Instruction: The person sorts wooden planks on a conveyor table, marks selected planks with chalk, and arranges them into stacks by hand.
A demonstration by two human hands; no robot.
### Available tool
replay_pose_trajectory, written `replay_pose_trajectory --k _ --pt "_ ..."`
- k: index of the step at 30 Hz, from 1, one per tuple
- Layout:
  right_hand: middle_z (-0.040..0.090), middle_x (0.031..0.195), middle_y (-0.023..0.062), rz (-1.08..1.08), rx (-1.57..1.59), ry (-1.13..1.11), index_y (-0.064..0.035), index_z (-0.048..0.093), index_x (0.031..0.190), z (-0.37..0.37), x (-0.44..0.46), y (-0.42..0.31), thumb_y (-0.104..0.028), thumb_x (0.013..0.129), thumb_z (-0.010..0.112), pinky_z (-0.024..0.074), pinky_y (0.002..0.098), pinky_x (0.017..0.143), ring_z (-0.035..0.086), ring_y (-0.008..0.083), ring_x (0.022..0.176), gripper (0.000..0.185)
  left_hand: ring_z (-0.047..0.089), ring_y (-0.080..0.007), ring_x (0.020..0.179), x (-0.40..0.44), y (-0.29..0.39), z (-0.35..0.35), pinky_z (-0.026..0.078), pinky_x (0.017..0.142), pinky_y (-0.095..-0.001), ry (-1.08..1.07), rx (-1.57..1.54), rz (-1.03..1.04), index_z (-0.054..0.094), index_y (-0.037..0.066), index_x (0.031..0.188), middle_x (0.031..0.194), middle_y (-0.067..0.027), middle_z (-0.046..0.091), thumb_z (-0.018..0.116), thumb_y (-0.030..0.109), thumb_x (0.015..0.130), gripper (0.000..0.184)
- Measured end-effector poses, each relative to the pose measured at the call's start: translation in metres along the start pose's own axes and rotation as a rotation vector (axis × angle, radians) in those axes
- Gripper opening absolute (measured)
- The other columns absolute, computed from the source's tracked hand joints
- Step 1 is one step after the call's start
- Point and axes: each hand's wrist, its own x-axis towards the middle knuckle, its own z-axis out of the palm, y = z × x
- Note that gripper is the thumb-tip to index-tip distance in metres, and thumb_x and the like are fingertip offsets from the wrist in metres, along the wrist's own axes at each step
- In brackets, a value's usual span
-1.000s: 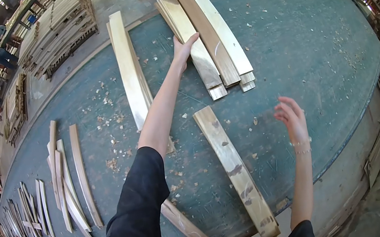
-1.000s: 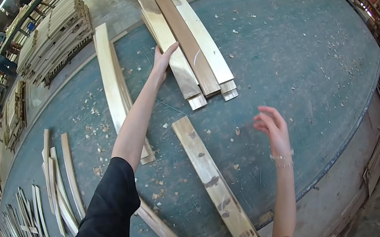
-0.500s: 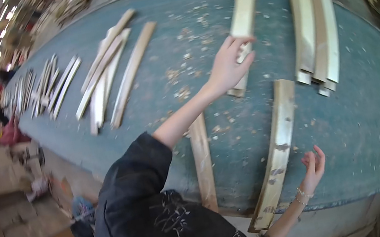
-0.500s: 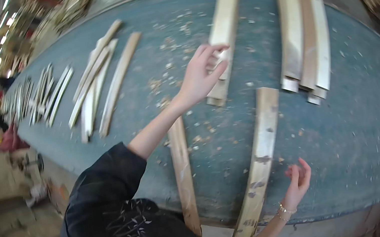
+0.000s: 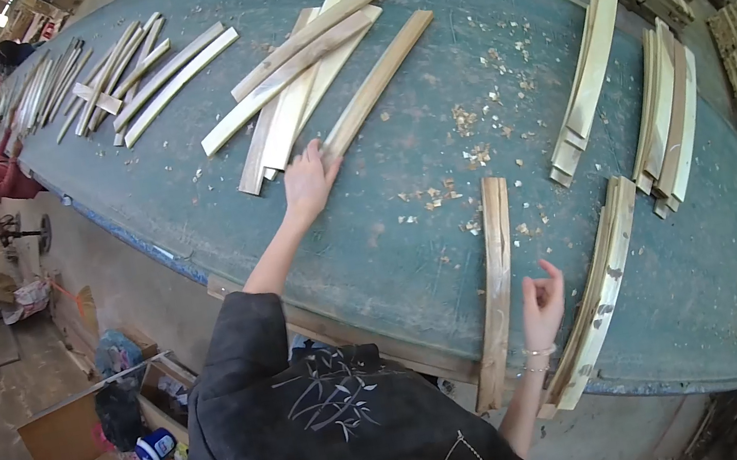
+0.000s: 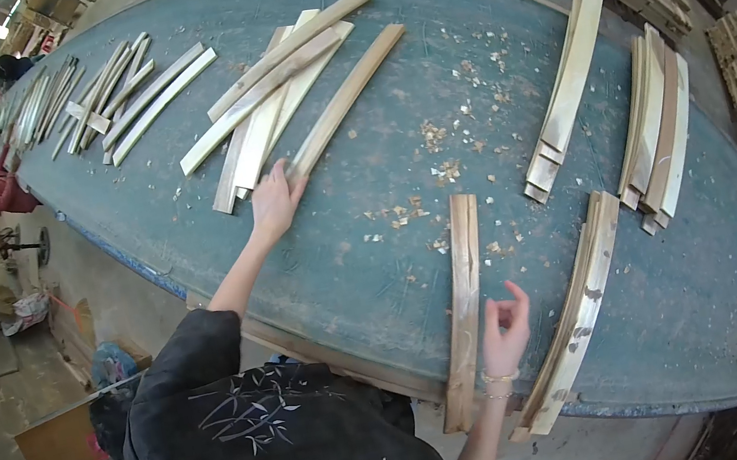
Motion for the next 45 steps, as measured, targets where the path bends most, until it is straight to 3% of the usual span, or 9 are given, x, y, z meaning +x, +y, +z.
replay_pose_trajectory --k 5,12,14,21,24,30,32,37,45 --pt "0.054 0.075 0.0023 0.165 0.173 -0.069 -0.0063 0.046 0.109 0.074 -0.032 -0.023 -0.012 0.082 0.051 0.0393 0.019 0.058 0.048 0.0062 0.062 0.028 0.053 -0.0197 0.09 -0.021 0.008 -0.051 0.045 0.072 -0.0305 -0.974 -2.0 -0.352 0.036 0.003 0.119 0.101 -0.0108 0.053 0.022 0.042 0.09 0.051" --pt "0.056 0.095 0.0121 0.757 0.994 -0.485 -0.0058 0.039 0.115 0.19 -0.062 -0.091 -0.038 0.085 0.043 0.0455 0.0318 0.07 0.056 0.0226 0.08 0.045 0.056 -0.0222 0.082 -0.076 -0.033 -0.093 0.045 0.075 -0.0321 -1.387 -1.732 -0.127 0.043 0.003 0.115 0.102 -0.0111 0.055 0.02 0.042 0.09 0.052" --pt "0.056 0.092 0.0118 0.695 0.863 -0.519 -0.0054 0.041 0.112 0.212 -0.065 -0.077 -0.037 0.083 0.047 0.0463 0.0319 0.067 0.057 0.0219 0.078 0.043 0.056 -0.0217 0.083 -0.068 -0.058 -0.101 0.044 0.077 -0.0331 -1.536 -0.781 0.486 0.055 0.002 0.103 0.096 -0.0112 0.058 0.022 0.046 0.088 0.057" --pt "0.052 0.068 0.0028 0.56 0.55 -0.234 -0.0079 0.048 0.099 0.249 -0.091 -0.061 -0.023 0.072 0.064 0.0431 0.0257 0.049 0.053 0.0126 0.057 0.035 0.057 -0.0304 0.066 0.004 -0.094 -0.034 0.047 0.058 -0.0362 0.078 -0.032 0.218 0.03 0.006 0.126 0.08 -0.0163 0.053 0.056 0.047 0.071 0.074" --pt "0.045 0.059 -0.0024 0.533 0.568 -0.251 -0.0109 0.048 0.103 0.253 -0.101 -0.073 -0.019 0.075 0.062 0.0314 0.0214 0.04 0.042 0.0075 0.046 0.032 0.056 -0.0285 0.061 0.031 -0.088 -0.028 0.047 0.053 -0.0358 -0.221 0.208 0.164 0.025 0.002 0.127 0.082 -0.0151 0.051 0.059 0.04 0.07 0.076" --pt "0.047 0.06 -0.0001 0.624 1.025 -0.382 -0.0122 0.045 0.109 0.253 -0.122 -0.077 -0.016 0.079 0.056 0.0222 0.0217 0.039 0.033 0.0075 0.042 0.033 0.06 -0.0231 0.076 0.059 -0.141 -0.039 0.049 0.058 -0.0316 -0.453 0.057 0.195 0.024 -0.003 0.126 0.101 -0.0225 0.052 0.051 0.022 0.078 0.06" --pt "0.051 0.065 0.0021 0.632 1.072 -0.452 -0.0118 0.044 0.111 0.251 -0.128 -0.076 -0.018 0.079 0.054 0.0292 0.0222 0.039 0.041 0.0091 0.043 0.034 0.057 -0.0251 0.089 0.041 -0.161 -0.089 0.049 0.071 -0.0317 -1.184 -1.238 0.143 0.028 -0.005 0.123 0.109 -0.0212 0.049 0.045 0.019 0.082 0.05" --pt "0.057 0.084 0.011 0.647 0.972 -0.369 -0.0111 0.04 0.115 0.268 -0.145 -0.082 -0.016 0.08 0.053 0.0446 0.0266 0.054 0.056 0.0185 0.065 0.038 0.053 -0.0252 0.096 -0.057 -0.147 -0.158 0.045 0.079 -0.0359 -1.182 -2.192 -0.407 0.037 -0.002 0.113 0.103 -0.0153 0.052 0.028 0.032 0.09 0.043" --pt "0.054 0.1 0.0168 0.484 0.822 -0.319 -0.0044 0.039 0.109 0.307 -0.154 -0.087 -0.017 0.08 0.054 0.0483 0.0316 0.068 0.058 0.0233 0.082 0.036 0.057 -0.0215 0.075 -0.128 -0.141 -0.121 0.046 0.069 -0.0321 -0.803 -1.162 0.104 0.034 -0.002 0.112 0.09 -0.0142 0.054 0.033 0.039 0.088 0.047"
